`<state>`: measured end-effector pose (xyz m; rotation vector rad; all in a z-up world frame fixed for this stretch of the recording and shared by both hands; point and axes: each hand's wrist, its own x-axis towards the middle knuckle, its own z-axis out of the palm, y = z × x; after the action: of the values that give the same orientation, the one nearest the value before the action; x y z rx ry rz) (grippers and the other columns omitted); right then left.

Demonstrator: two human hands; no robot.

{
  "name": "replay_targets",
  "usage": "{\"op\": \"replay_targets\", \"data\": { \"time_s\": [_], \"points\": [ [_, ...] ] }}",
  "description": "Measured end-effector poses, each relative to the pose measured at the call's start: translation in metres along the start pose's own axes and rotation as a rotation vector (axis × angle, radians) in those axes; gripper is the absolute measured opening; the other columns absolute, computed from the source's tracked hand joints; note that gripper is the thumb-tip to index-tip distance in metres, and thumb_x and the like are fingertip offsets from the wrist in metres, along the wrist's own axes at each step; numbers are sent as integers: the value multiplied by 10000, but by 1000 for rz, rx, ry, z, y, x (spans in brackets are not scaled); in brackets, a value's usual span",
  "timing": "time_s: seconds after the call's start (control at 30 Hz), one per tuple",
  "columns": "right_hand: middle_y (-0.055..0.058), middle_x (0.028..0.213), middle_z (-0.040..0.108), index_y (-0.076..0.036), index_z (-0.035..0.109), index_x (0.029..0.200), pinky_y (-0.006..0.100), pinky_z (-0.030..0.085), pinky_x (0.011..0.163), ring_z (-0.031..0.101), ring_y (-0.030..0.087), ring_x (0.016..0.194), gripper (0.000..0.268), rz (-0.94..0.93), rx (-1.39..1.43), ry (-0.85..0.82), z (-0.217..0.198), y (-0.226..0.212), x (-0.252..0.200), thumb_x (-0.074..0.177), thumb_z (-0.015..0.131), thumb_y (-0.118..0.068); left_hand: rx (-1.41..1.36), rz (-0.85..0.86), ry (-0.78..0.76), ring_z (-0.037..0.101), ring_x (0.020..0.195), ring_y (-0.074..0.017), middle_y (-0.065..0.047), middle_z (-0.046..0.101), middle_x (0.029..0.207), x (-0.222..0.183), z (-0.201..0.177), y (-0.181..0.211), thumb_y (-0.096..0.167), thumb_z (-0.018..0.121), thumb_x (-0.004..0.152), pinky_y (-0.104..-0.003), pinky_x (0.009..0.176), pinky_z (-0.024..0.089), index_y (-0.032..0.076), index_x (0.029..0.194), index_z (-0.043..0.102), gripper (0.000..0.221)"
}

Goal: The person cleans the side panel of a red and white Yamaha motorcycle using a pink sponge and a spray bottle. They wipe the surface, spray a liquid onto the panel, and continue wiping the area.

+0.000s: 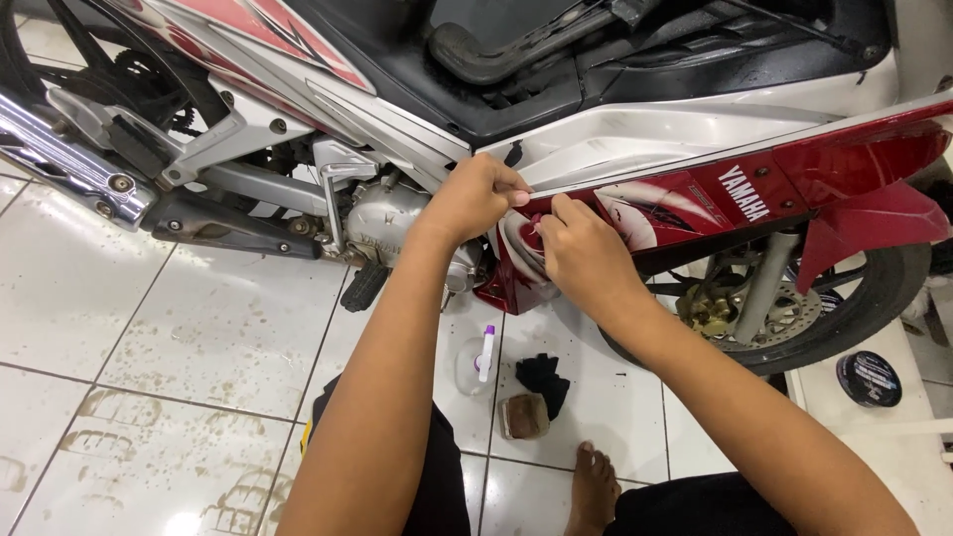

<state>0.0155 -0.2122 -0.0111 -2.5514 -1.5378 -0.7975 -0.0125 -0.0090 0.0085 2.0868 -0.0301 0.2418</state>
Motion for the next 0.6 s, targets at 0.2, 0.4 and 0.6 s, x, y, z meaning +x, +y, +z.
{"op": "replay_targets", "data": {
  "time_s": [0.2, 0.4, 0.6],
  "points": [
    [54, 826, 522, -46, 636, 800, 283, 515, 671, 623, 219, 756, 148, -7, -64, -111, -38, 4, -19, 948, 622, -45, -16, 3, -4, 703, 793, -269, -108, 749, 809, 2, -3, 0, 183, 760, 871, -417, 784, 563, 127, 962, 820, 122],
    [36, 831, 479, -73, 643, 970, 284, 489, 653, 564, 202, 735, 69, -226, -203, 30, -49, 9, -46, 1009, 597, -107, -10, 6, -14, 713, 807, -285, -119, 753, 816, 2, -4, -1, 183, 753, 875, -433, 789, 569, 115, 975, 816, 136],
    [77, 758, 464, -10, 657, 872, 339, 463, 601, 511, 261, 666, 151, -385, -129, 202, -21, 19, -55, 1008, 590, -13, -26, 12, -11, 702, 782, -256, -97, 746, 782, 2, -4, 0, 176, 766, 869, -410, 771, 567, 113, 952, 817, 116]
  ]
}}
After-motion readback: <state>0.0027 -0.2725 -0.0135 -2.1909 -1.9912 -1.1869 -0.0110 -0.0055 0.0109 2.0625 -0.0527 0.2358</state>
